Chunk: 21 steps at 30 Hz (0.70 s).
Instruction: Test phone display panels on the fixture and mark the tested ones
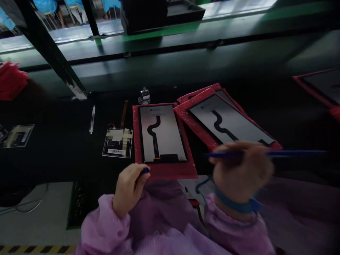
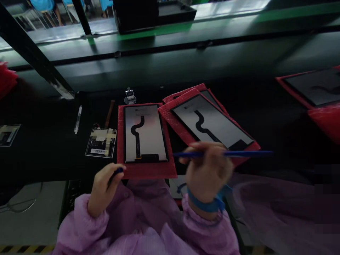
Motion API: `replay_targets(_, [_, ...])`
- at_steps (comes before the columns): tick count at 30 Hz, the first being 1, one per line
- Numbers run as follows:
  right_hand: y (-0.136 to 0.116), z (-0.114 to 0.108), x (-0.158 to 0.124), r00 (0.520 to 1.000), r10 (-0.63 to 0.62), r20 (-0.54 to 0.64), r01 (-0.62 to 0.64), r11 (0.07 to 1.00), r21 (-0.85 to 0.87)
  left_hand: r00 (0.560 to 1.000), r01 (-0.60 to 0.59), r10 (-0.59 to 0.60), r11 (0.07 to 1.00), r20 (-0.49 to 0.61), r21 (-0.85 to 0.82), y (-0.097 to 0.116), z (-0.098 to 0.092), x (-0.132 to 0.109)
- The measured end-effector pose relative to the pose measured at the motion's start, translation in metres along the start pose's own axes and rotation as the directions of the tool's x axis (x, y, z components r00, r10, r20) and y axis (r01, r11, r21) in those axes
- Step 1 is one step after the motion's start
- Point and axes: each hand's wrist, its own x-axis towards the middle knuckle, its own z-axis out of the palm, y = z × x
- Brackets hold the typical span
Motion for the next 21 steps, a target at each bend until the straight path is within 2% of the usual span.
replay_targets(2, [0.002, 0.032, -0.004, 0.997, 0.015, 0.070, -0.022, 0.995, 0.102, 0.995, -0.081, 0.090, 0.982, -0.041, 0.173, -0.013, 0.007, 0.015])
replay_targets(4, [0.006, 0.058, -0.006, 0.980, 0.033, 0.197, -0.069, 0.982, 0.178, 0.991, -0.115, 0.129, 0.939, -0.022, 0.323, -0.024, 0.015, 0.026])
replay_targets(6, [0.012, 0.075, -0.006, 0.959, 0.056, 0.278, -0.110, 0.977, 0.183, 0.989, -0.141, 0.151, 0.897, 0.010, 0.418, -0.030, 0.020, 0.029])
replay_targets(7, [0.015, 0.080, -0.006, 0.959, 0.070, 0.276, -0.120, 0.979, 0.168, 0.987, -0.152, 0.162, 0.883, 0.017, 0.444, -0.031, 0.022, 0.029])
replay_targets(12, [0.021, 0.082, -0.007, 0.972, 0.155, 0.175, -0.174, 0.980, 0.099, 0.969, -0.188, 0.244, 0.845, -0.048, 0.501, -0.027, 0.024, 0.021])
replay_targets(15, [0.019, 0.083, -0.009, 0.987, 0.111, 0.117, -0.114, 0.993, 0.020, 0.969, -0.181, 0.241, 0.831, -0.048, 0.526, -0.026, 0.025, 0.019])
replay_targets(21, [0.018, 0.085, -0.011, 0.982, 0.077, 0.175, -0.070, 0.996, -0.051, 0.968, -0.195, 0.248, 0.831, -0.033, 0.522, -0.026, 0.026, 0.020])
